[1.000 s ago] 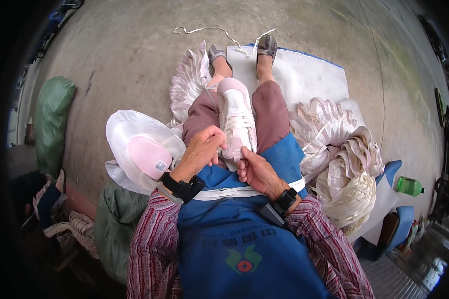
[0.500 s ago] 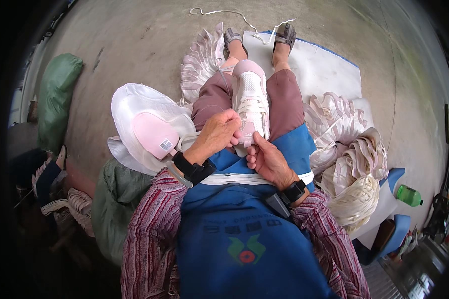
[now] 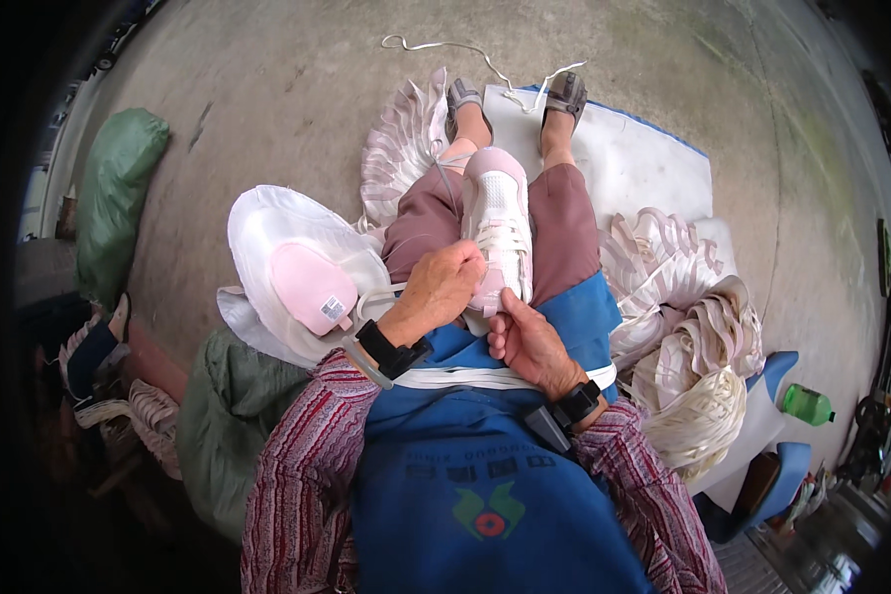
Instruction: The recorder is lacing up a series of white shoes while sitting down.
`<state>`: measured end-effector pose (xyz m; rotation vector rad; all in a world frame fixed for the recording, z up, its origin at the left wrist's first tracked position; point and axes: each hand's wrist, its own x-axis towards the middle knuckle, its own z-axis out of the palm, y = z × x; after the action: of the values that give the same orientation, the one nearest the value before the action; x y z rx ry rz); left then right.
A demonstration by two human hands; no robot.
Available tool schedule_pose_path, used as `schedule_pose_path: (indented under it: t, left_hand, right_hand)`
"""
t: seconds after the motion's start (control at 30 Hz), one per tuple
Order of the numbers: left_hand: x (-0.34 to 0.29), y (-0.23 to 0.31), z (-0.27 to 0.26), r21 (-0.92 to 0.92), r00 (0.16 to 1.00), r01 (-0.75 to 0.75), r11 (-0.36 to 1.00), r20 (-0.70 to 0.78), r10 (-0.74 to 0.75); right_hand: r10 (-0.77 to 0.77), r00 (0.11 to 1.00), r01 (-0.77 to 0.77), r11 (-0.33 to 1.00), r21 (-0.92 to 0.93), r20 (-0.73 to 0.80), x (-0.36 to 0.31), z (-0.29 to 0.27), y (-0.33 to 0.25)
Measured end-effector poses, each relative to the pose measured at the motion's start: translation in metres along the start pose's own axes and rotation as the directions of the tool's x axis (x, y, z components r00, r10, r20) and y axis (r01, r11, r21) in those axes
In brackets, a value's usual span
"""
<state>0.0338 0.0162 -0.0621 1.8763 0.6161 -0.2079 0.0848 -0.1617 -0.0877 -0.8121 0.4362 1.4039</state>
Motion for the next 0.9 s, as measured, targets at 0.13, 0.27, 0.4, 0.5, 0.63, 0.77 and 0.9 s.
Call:
schedule_pose_path:
  t: [0.13, 0.27, 0.4, 0.5, 0.63, 0.77, 0.9]
  left_hand:
    - [-0.002, 0.004, -0.004, -0.242, 0.989, 0.147, 0.959, 0.051, -0.138]
    - [0.001, -0.001, -0.002, -0.112, 0.994, 0.105, 0.988, 0.008, -0.105]
    - [0.004, 0.001, -0.001, -0.096, 0.996, 0.092, 0.991, 0.031, -0.089]
    - [0.005, 0.001, -0.001, -0.158, 0.990, 0.132, 0.978, 0.064, -0.123]
    - [0.005, 0.013, -0.003, 0.090, 0.999, -0.006, 0.996, 0.047, 0.002]
    - [0.000, 0.007, 0.002, 0.131, 0.997, -0.063, 0.989, -0.044, 0.069]
    - [0.000, 0.007, -0.002, 0.047, 1.000, 0.011, 0.999, -0.014, -0.010]
  right_hand:
    - [-0.019, 1.000, 0.019, 1.000, -0.005, 0.002, -0.001, -0.002, -0.001]
    - [-0.003, 1.000, 0.004, 1.000, 0.027, -0.017, 0.001, 0.003, -0.002]
    - [-0.018, 0.999, 0.020, 0.998, 0.055, -0.027, 0.001, 0.004, -0.001]
    - [-0.008, 1.000, 0.010, 0.999, 0.053, -0.029, 0.000, 0.005, -0.003]
    - [-0.008, 1.000, 0.008, 1.000, 0.015, 0.000, 0.000, 0.000, 0.000]
    - [-0.005, 1.000, 0.005, 1.000, 0.022, 0.000, 0.002, -0.001, 0.000]
    - [-0.018, 1.000, 0.018, 1.000, 0.025, -0.016, 0.000, 0.004, -0.002]
